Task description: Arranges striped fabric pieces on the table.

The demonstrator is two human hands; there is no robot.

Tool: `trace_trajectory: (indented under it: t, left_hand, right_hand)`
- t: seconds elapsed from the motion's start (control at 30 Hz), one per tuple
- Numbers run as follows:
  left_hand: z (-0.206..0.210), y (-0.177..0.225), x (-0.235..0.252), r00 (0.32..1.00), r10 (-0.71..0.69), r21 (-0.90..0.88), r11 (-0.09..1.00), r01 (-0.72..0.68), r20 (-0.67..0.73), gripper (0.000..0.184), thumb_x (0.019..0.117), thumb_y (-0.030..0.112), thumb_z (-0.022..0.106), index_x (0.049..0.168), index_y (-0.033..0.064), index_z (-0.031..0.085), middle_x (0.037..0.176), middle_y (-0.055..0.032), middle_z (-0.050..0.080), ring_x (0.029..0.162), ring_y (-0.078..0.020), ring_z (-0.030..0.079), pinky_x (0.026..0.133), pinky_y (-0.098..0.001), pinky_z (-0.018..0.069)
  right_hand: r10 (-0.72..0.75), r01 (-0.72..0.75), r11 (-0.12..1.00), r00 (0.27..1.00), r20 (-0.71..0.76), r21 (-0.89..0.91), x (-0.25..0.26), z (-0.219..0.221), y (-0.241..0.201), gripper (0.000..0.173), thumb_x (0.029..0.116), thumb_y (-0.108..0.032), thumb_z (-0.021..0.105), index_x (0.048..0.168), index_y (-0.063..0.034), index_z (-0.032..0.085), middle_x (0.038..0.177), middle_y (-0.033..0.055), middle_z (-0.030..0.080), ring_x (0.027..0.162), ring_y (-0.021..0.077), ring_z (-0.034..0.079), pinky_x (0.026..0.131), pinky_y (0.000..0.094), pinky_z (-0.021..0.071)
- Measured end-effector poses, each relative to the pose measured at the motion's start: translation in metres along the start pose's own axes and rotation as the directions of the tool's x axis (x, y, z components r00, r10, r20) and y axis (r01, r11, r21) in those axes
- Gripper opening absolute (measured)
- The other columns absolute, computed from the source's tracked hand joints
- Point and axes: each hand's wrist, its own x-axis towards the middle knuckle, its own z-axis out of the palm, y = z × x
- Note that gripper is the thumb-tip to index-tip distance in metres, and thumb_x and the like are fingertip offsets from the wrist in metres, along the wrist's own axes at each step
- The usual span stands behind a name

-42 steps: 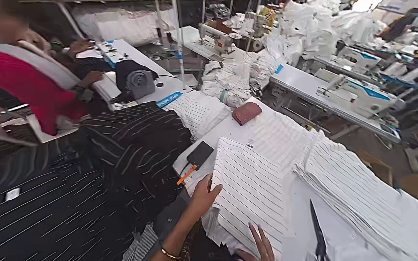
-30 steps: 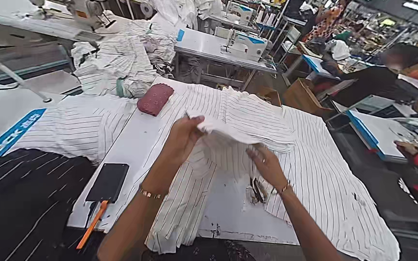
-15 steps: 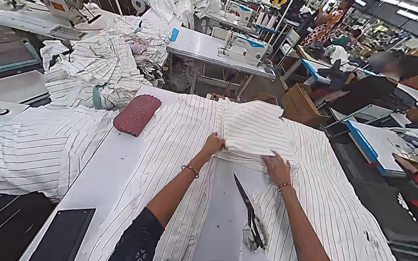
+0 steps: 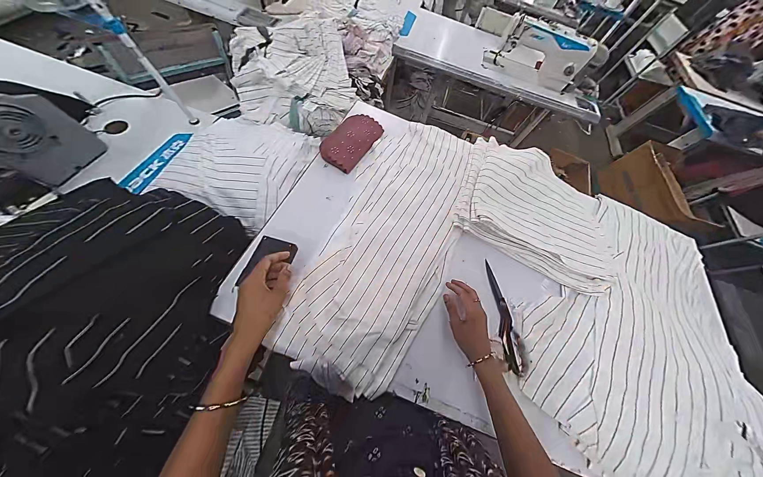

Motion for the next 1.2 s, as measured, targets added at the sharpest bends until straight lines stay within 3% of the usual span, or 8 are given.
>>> trace_trajectory:
  t: [0.23,0.5,0.67,0.73,0.8,0.9,1.1,1.2]
  left_hand:
    - [0.046,0.002,-0.034,0.977,0.154,0.179,0.968,-0.179,0.147,0.035,0.1023,0.017,0.058,0.13,-0.0046,0.063,0.131,-0.0271,0.061,0.118,-0.0419,0.062,0.101,-0.054,0.049]
    - [0.089,0.016,-0.049,0.882,0.386,0.076,0.905,-0.419,0.27,0.034,0.1008,0.015,0.058,0.126,-0.0067,0.064,0.13,-0.0327,0.059,0.12,-0.0509,0.058,0.1,-0.0657,0.0456]
    - [0.122,0.017,-0.088,0.778,0.51,-0.047,0.845,-0.532,0.367,0.035,0.0984,0.017,0.057,0.121,-0.0075,0.066,0.121,-0.0318,0.064,0.107,-0.0511,0.063,0.087,-0.0636,0.0507]
    - [0.132,0.02,-0.103,0.741,0.548,-0.1,0.824,-0.557,0.388,0.035,0.0977,0.018,0.056,0.12,-0.007,0.067,0.121,-0.0312,0.065,0.108,-0.0511,0.063,0.089,-0.0634,0.0505]
    - [0.139,0.024,-0.114,0.703,0.593,-0.169,0.798,-0.578,0.393,0.034,0.0974,0.016,0.057,0.119,-0.007,0.068,0.12,-0.03,0.066,0.109,-0.048,0.065,0.089,-0.0599,0.0531]
    - [0.146,0.028,-0.126,0.657,0.636,-0.211,0.764,-0.61,0.405,0.034,0.0969,0.018,0.056,0.118,-0.0053,0.069,0.119,-0.0269,0.067,0.108,-0.0433,0.066,0.087,-0.0551,0.0548]
    - [0.137,0.028,-0.138,0.634,0.658,-0.21,0.743,-0.636,0.407,0.035,0.097,0.02,0.054,0.118,-0.0046,0.069,0.115,-0.026,0.068,0.101,-0.0418,0.068,0.082,-0.0538,0.0561]
    - [0.125,0.026,-0.139,0.668,0.646,-0.205,0.758,-0.62,0.369,0.036,0.096,0.019,0.054,0.117,-0.0054,0.069,0.115,-0.0265,0.069,0.097,-0.0394,0.069,0.08,-0.0497,0.057]
  right_hand:
    - [-0.116,0.124,0.988,0.99,0.085,-0.094,-0.069,0.049,-0.036,0.047,0.0855,-0.039,0.073,0.112,-0.0006,0.074,0.124,0.0202,0.068,0.118,0.0434,0.062,0.099,0.0596,0.0486]
    - [-0.193,0.182,0.98,0.969,0.151,0.084,-0.153,0.01,-0.051,0.013,0.0921,-0.009,0.069,0.099,-0.0041,0.079,0.106,0.0125,0.075,0.107,0.0277,0.07,0.099,0.0386,0.0544]
    - [0.229,-0.244,0.965,0.962,-0.145,-0.094,-0.188,-0.066,-0.038,0.022,0.0966,-0.012,0.062,0.103,0.0023,0.077,0.068,0.0124,0.07,0.053,0.0219,0.064,0.054,0.0417,0.0546]
    - [0.323,-0.405,0.895,0.876,-0.357,-0.184,-0.192,-0.097,-0.02,0.023,0.0972,-0.011,0.06,0.106,0.0031,0.076,0.074,0.0149,0.07,0.059,0.0241,0.065,0.059,0.0427,0.0554]
    - [0.341,-0.518,0.812,0.795,-0.502,-0.268,-0.193,-0.129,0.002,0.024,0.0985,-0.009,0.06,0.112,0.0024,0.075,0.099,0.0193,0.075,0.084,0.0302,0.074,0.078,0.0459,0.0608]
    - [0.367,-0.625,0.728,0.703,-0.609,-0.282,-0.188,-0.167,0.031,0.027,0.1009,-0.008,0.055,0.117,0.003,0.073,0.122,0.0239,0.069,0.115,0.0392,0.067,0.101,0.0515,0.0519]
    - [0.553,-0.756,0.564,0.645,-0.527,-0.332,-0.139,-0.185,0.057,0.046,0.0968,-0.033,0.068,0.132,-0.003,0.066,0.142,0.0243,0.056,0.129,0.0417,0.055,0.105,0.0539,0.0459]
    - [0.621,-0.807,0.516,0.584,-0.523,-0.287,-0.121,-0.204,0.049,0.036,0.1066,-0.022,0.051,0.126,0.0027,0.068,0.128,0.0254,0.066,0.123,0.0396,0.062,0.106,0.0514,0.0469]
